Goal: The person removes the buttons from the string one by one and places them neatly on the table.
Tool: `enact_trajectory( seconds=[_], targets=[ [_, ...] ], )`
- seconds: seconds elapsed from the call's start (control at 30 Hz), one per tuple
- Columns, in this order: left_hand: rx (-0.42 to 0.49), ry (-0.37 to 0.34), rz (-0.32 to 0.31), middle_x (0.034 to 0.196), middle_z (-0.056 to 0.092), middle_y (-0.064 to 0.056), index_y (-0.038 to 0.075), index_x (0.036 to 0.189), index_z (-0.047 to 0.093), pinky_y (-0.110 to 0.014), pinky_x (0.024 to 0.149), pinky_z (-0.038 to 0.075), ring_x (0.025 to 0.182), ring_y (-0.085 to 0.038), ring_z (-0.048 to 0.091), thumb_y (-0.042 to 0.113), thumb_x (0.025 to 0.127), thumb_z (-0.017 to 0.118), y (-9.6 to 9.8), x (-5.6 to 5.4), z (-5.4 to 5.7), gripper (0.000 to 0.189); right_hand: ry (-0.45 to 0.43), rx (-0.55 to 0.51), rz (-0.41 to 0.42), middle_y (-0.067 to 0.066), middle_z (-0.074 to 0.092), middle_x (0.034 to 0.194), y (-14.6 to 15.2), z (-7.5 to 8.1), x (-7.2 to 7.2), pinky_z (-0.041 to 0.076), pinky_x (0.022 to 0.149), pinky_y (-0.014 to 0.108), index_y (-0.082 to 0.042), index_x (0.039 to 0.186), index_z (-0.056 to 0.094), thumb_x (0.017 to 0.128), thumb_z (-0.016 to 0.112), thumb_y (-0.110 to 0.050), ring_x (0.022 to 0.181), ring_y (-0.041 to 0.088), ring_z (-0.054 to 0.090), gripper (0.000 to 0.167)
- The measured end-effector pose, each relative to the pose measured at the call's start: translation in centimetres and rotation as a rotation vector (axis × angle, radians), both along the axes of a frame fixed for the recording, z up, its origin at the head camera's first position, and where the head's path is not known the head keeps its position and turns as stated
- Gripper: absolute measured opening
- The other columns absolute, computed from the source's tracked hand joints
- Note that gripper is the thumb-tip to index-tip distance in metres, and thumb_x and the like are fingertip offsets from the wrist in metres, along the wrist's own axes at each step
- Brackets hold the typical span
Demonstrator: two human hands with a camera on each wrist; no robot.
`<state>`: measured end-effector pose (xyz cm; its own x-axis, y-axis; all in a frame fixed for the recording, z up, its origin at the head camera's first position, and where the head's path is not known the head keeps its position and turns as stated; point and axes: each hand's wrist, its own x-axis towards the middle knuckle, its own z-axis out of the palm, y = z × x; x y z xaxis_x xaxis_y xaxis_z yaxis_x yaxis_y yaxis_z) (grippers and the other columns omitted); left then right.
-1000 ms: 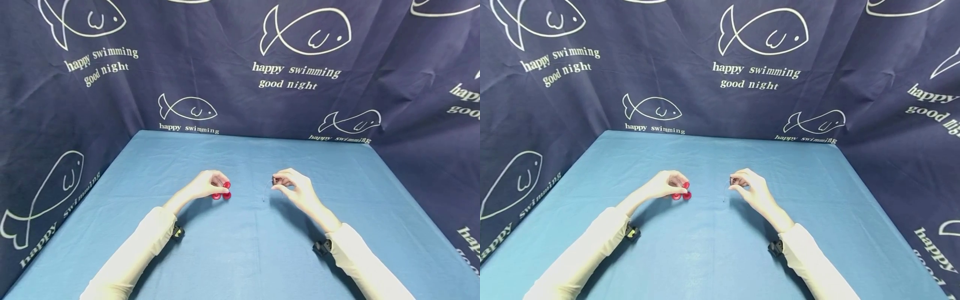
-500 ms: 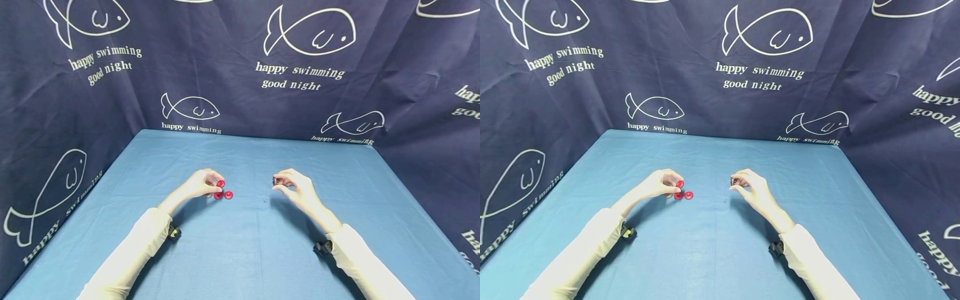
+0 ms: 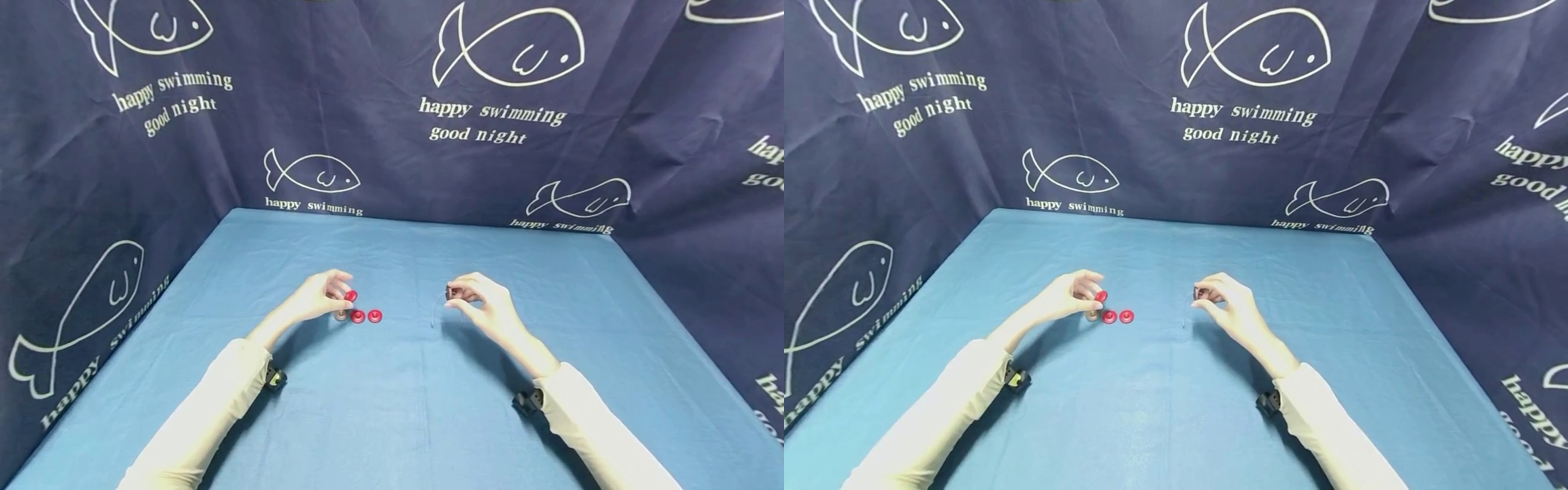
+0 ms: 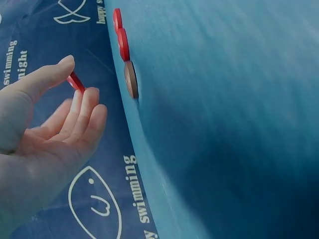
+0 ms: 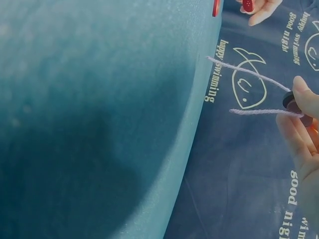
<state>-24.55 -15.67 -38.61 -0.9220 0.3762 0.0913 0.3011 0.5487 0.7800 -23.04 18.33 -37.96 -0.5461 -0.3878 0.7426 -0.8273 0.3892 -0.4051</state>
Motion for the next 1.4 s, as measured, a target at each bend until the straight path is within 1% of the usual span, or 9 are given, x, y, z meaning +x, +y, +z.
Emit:
enact_trajectory(
  seconds=[0.07, 0.23, 0.4, 0.5, 0.67, 0.77, 0.93, 1.17, 1.4],
  targets=[
    [-0.024, 0.031, 0.010, 0.097, 0.068, -0.014, -0.004, 0.118, 0.058, -0.033, 0.079, 0.053, 0.085, -0.021, 0.065, 0.009, 0.078, 0.074, -0.4, -0.1, 0.1, 0.045, 0.004, -0.009, 0.007, 0.010, 0.066, 0.085, 0.0, 0.1, 0.0, 0.050, 0.065, 0.014, 0.001, 0.095, 0.068, 0.062, 0.081, 0.006, 0.067, 0.016, 0.062, 0.036],
    [-0.086, 0.037, 0.017, 0.082, 0.069, -0.008, 0.003, 0.105, 0.066, -0.034, 0.078, 0.051, 0.078, -0.016, 0.064, 0.011, 0.078, 0.073, -1.2, 0.0, 0.2, 0.030, -0.009, -0.019, 0.015, 0.011, 0.067, 0.085, -0.1, 0.2, -0.1, 0.050, 0.066, 0.014, 0.001, 0.095, 0.068, 0.063, 0.081, 0.005, 0.067, 0.017, 0.064, 0.035],
    [-0.123, 0.023, -0.004, 0.092, 0.070, -0.010, 0.004, 0.105, 0.066, -0.031, 0.074, 0.051, 0.076, -0.014, 0.066, 0.012, 0.078, 0.073, -2.0, 0.2, 0.0, 0.028, -0.014, -0.022, 0.010, 0.015, 0.067, 0.084, -0.4, 0.5, 0.3, 0.052, 0.063, 0.018, 0.004, 0.094, 0.067, 0.061, 0.080, 0.009, 0.066, 0.020, 0.064, 0.036],
    [-0.135, 0.033, -0.012, 0.097, 0.069, -0.011, 0.003, 0.103, 0.066, -0.030, 0.074, 0.051, 0.077, -0.015, 0.066, 0.012, 0.078, 0.073, -2.3, 0.0, -0.1, 0.028, 0.002, -0.018, -0.005, 0.017, 0.066, 0.081, -0.8, 1.2, 0.9, 0.053, 0.061, 0.024, 0.007, 0.092, 0.067, 0.059, 0.080, 0.013, 0.064, 0.023, 0.062, 0.036],
    [-0.156, 0.050, 0.001, 0.092, 0.068, -0.012, 0.001, 0.101, 0.067, -0.031, 0.075, 0.051, 0.077, -0.016, 0.064, 0.012, 0.077, 0.075, -2.9, 0.0, -0.3, 0.028, 0.003, -0.005, -0.023, 0.019, 0.065, 0.081, -1.3, 2.7, 2.2, 0.053, 0.060, 0.028, 0.009, 0.090, 0.065, 0.059, 0.079, 0.015, 0.063, 0.027, 0.062, 0.034],
    [-0.178, 0.017, 0.009, 0.091, 0.068, -0.011, 0.002, 0.101, 0.067, -0.030, 0.073, 0.050, 0.076, -0.016, 0.062, 0.013, 0.075, 0.077, -3.2, 0.1, -0.3, 0.029, 0.002, 0.000, -0.024, 0.020, 0.065, 0.081, -1.4, 3.1, 2.5, 0.053, 0.060, 0.029, 0.009, 0.090, 0.065, 0.060, 0.078, 0.015, 0.063, 0.027, 0.062, 0.034],
    [-0.188, -0.027, -0.009, 0.090, 0.067, -0.011, 0.001, 0.099, 0.066, -0.029, 0.072, 0.049, 0.076, -0.015, 0.060, 0.012, 0.074, 0.077, -3.4, 0.3, -0.3, 0.030, 0.014, 0.002, -0.030, 0.019, 0.065, 0.081, -1.5, 3.0, 2.6, 0.053, 0.059, 0.029, 0.009, 0.090, 0.066, 0.059, 0.079, 0.015, 0.063, 0.025, 0.062, 0.034],
    [-0.195, -0.055, -0.011, 0.087, 0.067, -0.010, 0.000, 0.099, 0.067, -0.026, 0.068, 0.048, 0.071, -0.011, 0.058, 0.007, 0.073, 0.077, -3.5, 0.2, -0.5, 0.029, 0.017, 0.001, -0.048, 0.018, 0.065, 0.081, -1.5, 3.0, 2.7, 0.052, 0.063, 0.020, 0.010, 0.090, 0.066, 0.059, 0.078, 0.016, 0.064, 0.026, 0.061, 0.034],
    [-0.248, -0.090, -0.001, 0.087, 0.067, -0.009, 0.001, 0.098, 0.067, -0.027, 0.070, 0.048, 0.075, -0.014, 0.059, 0.006, 0.071, 0.078, -3.5, 0.3, -0.6, 0.030, 0.044, 0.001, -0.022, 0.019, 0.064, 0.081, -1.4, 3.1, 2.7, 0.053, 0.064, 0.028, 0.008, 0.091, 0.065, 0.059, 0.078, 0.017, 0.065, 0.028, 0.062, 0.036]
  ],
)
